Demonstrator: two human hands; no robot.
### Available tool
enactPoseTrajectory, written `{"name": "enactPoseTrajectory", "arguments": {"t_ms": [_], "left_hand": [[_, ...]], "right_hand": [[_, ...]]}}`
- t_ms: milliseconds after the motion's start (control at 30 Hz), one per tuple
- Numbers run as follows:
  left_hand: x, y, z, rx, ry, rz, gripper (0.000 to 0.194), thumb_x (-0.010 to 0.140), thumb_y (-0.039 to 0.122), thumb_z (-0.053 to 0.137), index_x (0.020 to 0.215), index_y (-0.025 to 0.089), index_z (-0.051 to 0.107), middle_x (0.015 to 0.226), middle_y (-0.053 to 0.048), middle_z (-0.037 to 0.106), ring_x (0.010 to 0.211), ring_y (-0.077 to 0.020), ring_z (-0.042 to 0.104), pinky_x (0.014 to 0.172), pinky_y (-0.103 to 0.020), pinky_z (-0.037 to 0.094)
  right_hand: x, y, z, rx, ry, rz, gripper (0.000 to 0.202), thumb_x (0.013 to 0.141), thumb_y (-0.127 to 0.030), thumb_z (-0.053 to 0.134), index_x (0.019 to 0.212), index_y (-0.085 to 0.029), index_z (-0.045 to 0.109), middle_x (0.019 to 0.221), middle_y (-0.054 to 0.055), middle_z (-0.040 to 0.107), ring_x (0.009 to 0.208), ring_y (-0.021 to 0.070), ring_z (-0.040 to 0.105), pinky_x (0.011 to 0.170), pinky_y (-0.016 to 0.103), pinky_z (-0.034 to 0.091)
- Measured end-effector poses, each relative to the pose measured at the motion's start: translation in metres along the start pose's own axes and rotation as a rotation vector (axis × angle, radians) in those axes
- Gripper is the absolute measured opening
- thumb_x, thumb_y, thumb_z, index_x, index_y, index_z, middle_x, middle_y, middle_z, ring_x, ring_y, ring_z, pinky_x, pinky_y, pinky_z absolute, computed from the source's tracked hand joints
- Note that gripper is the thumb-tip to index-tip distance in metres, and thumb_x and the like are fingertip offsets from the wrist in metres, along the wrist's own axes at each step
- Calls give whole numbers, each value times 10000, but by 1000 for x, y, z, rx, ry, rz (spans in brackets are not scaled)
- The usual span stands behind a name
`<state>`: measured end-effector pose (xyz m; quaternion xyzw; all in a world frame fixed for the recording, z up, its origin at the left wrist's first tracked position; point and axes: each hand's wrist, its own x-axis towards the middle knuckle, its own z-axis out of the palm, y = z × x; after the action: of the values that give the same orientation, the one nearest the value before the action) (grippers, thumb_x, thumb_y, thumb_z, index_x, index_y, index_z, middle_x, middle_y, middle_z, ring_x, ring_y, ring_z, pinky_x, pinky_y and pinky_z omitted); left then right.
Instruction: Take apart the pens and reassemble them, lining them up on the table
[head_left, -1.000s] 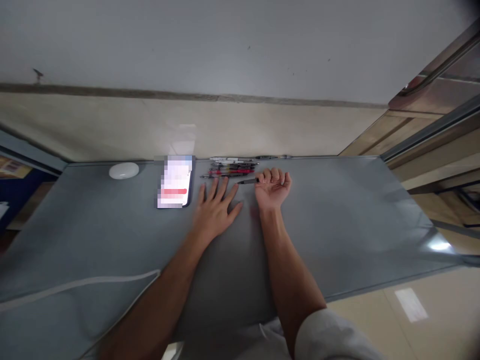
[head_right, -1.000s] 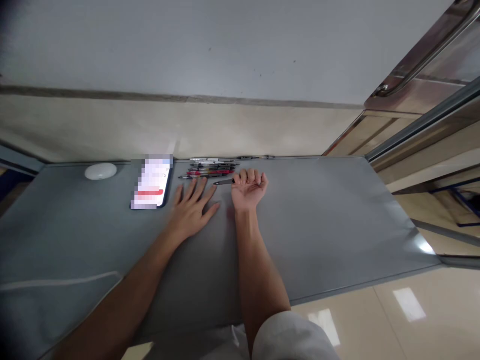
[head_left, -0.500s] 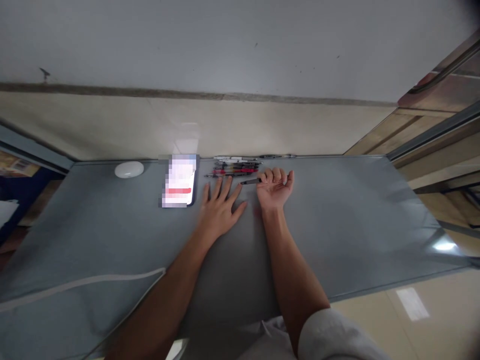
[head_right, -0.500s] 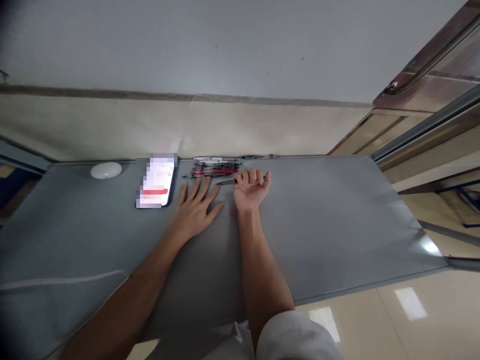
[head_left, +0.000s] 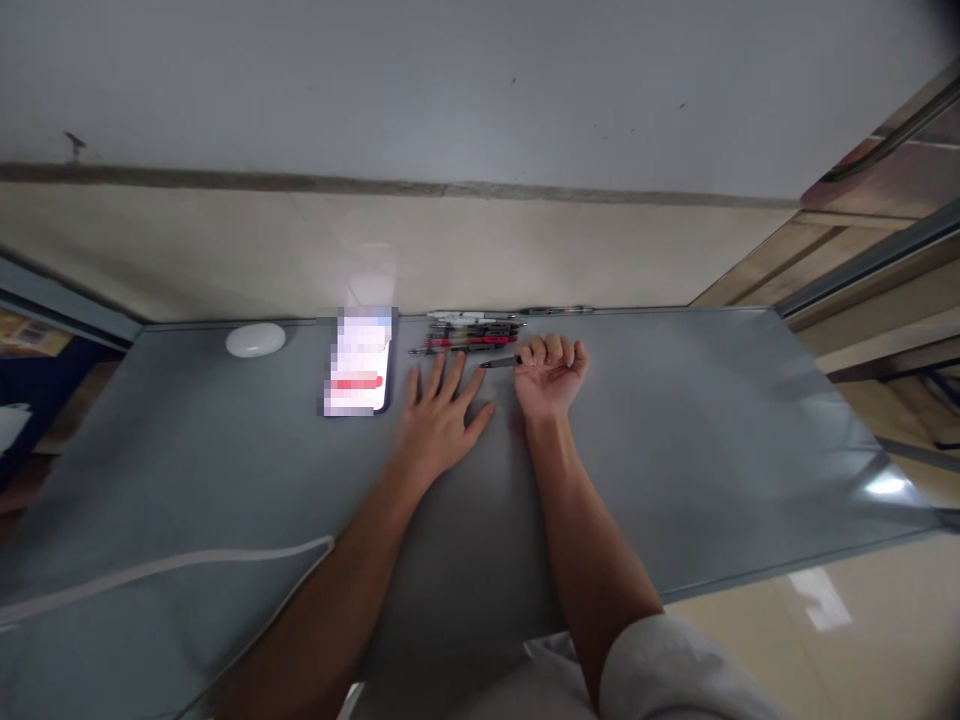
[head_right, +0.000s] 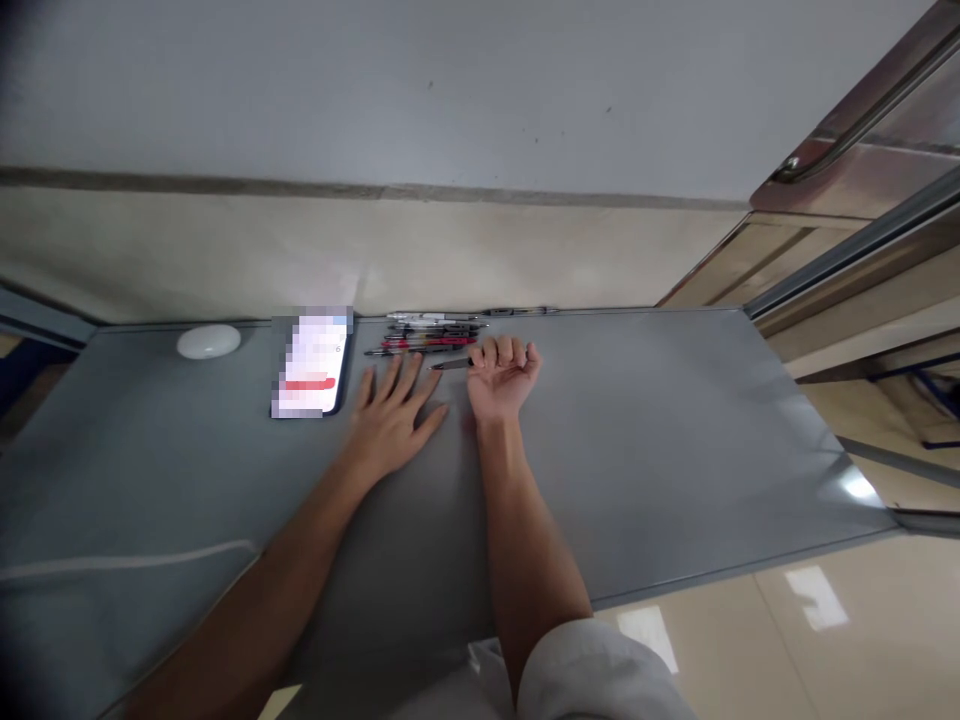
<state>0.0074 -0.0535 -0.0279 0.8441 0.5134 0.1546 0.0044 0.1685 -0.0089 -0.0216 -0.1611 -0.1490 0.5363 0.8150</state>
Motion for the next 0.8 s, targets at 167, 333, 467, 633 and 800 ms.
{"name": "enactPoseTrajectory", "arguments": {"t_ms": [167, 333, 467, 633, 800], "left_hand": [[0, 0, 0, -4, 8, 7, 542, 933, 485, 429, 1412, 231, 447, 1541, -98, 307, 1427, -328, 239, 1146, -600, 107], [0, 0, 1, -19, 16, -1, 537, 932, 485, 429, 1416, 253, 441, 1541, -84, 310, 1429, -320, 237, 1151, -589, 99], [0, 0, 1, -14, 9, -8, 538, 934, 490, 420, 1418, 254, 436, 1543, -82, 310, 1432, -314, 231, 1153, -585, 91], [0, -1, 1, -39, 20, -4, 536, 930, 483, 433, 1416, 256, 439, 1537, -81, 322, 1427, -320, 242, 1150, -589, 105], [0, -4, 2, -54, 97, -12, 493, 940, 417, 431, 1384, 208, 478, 1483, -111, 415, 1385, -309, 340, 1147, -561, 185]], "right_hand": [[-2, -2, 5, -70, 38, 12, 464, 903, -552, 315, 591, -229, 197, 588, -58, 177, 516, 136, 238, 520, 291, 319], [-4, -2, 5, 88, 43, 39, 468, 918, -557, 325, 585, -229, 301, 570, -59, 254, 509, 126, 295, 525, 282, 343], [-4, -2, 4, 139, 73, 54, 468, 922, -553, 339, 584, -228, 339, 553, -59, 300, 502, 123, 319, 523, 279, 359], [-4, -3, 5, 194, 80, 73, 473, 916, -559, 357, 581, -225, 363, 541, -62, 321, 497, 118, 328, 519, 271, 363], [-7, -1, 7, 238, 56, 121, 471, 906, -570, 383, 587, -224, 368, 542, -65, 325, 499, 114, 335, 522, 265, 369]]}}
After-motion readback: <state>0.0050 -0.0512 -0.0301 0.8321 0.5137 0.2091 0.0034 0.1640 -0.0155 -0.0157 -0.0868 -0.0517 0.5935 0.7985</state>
